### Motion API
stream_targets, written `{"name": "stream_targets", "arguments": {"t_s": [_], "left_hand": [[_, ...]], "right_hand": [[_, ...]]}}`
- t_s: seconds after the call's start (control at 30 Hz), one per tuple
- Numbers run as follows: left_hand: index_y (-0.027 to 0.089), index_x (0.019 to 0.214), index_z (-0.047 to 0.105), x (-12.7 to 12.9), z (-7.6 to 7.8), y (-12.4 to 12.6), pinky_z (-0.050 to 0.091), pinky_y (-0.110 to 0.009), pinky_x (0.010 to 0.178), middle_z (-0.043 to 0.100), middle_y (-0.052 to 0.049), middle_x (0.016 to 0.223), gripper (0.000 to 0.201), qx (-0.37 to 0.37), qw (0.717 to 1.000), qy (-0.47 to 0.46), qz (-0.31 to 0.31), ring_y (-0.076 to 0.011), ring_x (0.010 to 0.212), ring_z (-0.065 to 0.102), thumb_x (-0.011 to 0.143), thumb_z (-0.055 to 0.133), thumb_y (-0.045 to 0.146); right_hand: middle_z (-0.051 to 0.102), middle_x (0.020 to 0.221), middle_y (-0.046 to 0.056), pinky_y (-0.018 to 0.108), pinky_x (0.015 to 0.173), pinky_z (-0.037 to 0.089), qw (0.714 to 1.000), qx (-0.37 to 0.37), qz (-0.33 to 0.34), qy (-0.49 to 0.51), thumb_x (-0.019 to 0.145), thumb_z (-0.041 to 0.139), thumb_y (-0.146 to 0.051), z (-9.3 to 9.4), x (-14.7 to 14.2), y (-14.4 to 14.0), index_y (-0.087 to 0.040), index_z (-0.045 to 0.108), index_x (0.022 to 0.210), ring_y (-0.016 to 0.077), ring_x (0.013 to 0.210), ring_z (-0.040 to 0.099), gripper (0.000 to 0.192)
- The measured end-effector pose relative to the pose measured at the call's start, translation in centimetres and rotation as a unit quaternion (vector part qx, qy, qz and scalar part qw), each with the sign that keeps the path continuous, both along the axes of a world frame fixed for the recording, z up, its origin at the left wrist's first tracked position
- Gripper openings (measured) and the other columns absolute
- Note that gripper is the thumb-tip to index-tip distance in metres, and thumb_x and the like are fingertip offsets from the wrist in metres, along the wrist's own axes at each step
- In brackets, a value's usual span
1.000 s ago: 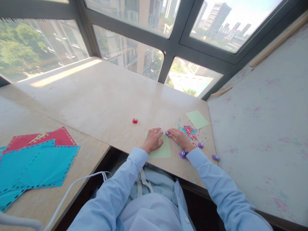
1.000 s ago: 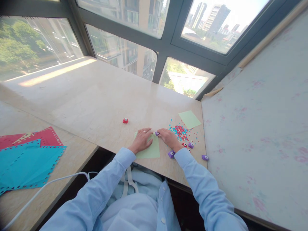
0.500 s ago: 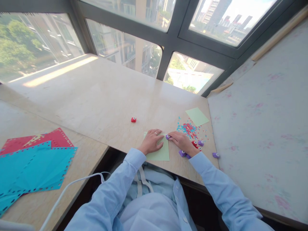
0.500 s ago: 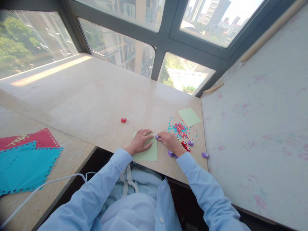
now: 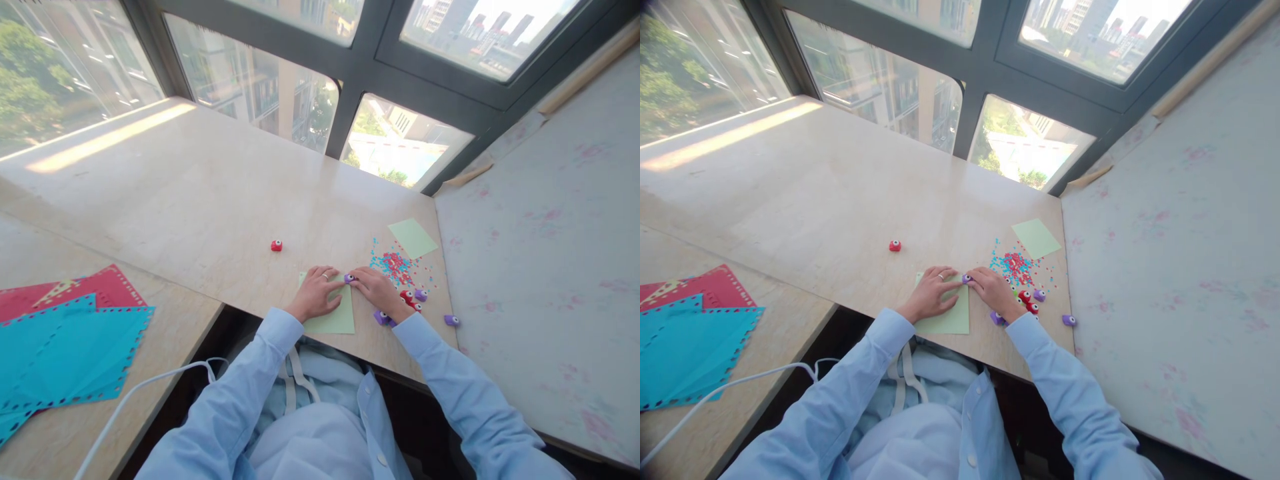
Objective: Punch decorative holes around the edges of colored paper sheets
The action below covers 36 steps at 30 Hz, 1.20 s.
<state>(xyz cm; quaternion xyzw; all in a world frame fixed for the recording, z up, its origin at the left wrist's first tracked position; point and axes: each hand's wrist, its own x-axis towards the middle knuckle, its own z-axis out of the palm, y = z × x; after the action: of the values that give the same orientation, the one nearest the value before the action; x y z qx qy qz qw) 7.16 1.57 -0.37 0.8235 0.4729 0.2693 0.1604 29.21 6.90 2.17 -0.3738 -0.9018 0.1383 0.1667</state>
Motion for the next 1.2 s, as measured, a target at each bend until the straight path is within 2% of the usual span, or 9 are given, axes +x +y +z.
{"name": "stream_targets", "arguments": {"t_s": [0.43, 0.97, 1.2], "left_hand": [[0.028, 0.110, 0.072, 0.02, 0.04, 0.03, 0.031, -0.049, 0.109, 0.058, -0.009, 0.131, 0.029, -0.003, 1.000, -0.008, -0.008, -0.0286, 0.127, 0.045, 0.084, 0.062, 0.035], [0.027, 0.111, 0.071, -0.01, 0.26, 0.01, 0.031, -0.047, 0.108, 0.059, -0.008, 0.130, 0.029, -0.006, 1.000, -0.009, -0.005, -0.0279, 0.127, 0.045, 0.084, 0.062, 0.034], [0.027, 0.109, 0.071, 0.03, -0.04, 0.06, 0.033, -0.048, 0.107, 0.060, -0.009, 0.128, 0.028, 0.005, 1.000, -0.014, -0.004, -0.0280, 0.125, 0.046, 0.084, 0.063, 0.034]], "right_hand": [[0.067, 0.107, 0.009, 0.037, 0.090, 0.052, 1.000, -0.011, -0.009, 0.007, 0.097, 0.052, -0.030, -0.31, -0.12, 0.57, -0.022, 0.067, 0.112, 0.0225, 0.100, 0.063, 0.023], [0.069, 0.103, 0.009, 0.036, 0.090, 0.051, 0.999, -0.023, -0.025, 0.030, 0.095, 0.055, -0.026, 0.49, -0.72, 0.22, -0.021, 0.069, 0.105, 0.0224, 0.098, 0.064, 0.018], [0.069, 0.102, 0.009, 0.037, 0.089, 0.050, 0.997, -0.053, -0.042, 0.028, 0.093, 0.058, -0.026, 0.59, -0.75, 0.27, -0.018, 0.068, 0.102, 0.0228, 0.097, 0.063, 0.016]]}}
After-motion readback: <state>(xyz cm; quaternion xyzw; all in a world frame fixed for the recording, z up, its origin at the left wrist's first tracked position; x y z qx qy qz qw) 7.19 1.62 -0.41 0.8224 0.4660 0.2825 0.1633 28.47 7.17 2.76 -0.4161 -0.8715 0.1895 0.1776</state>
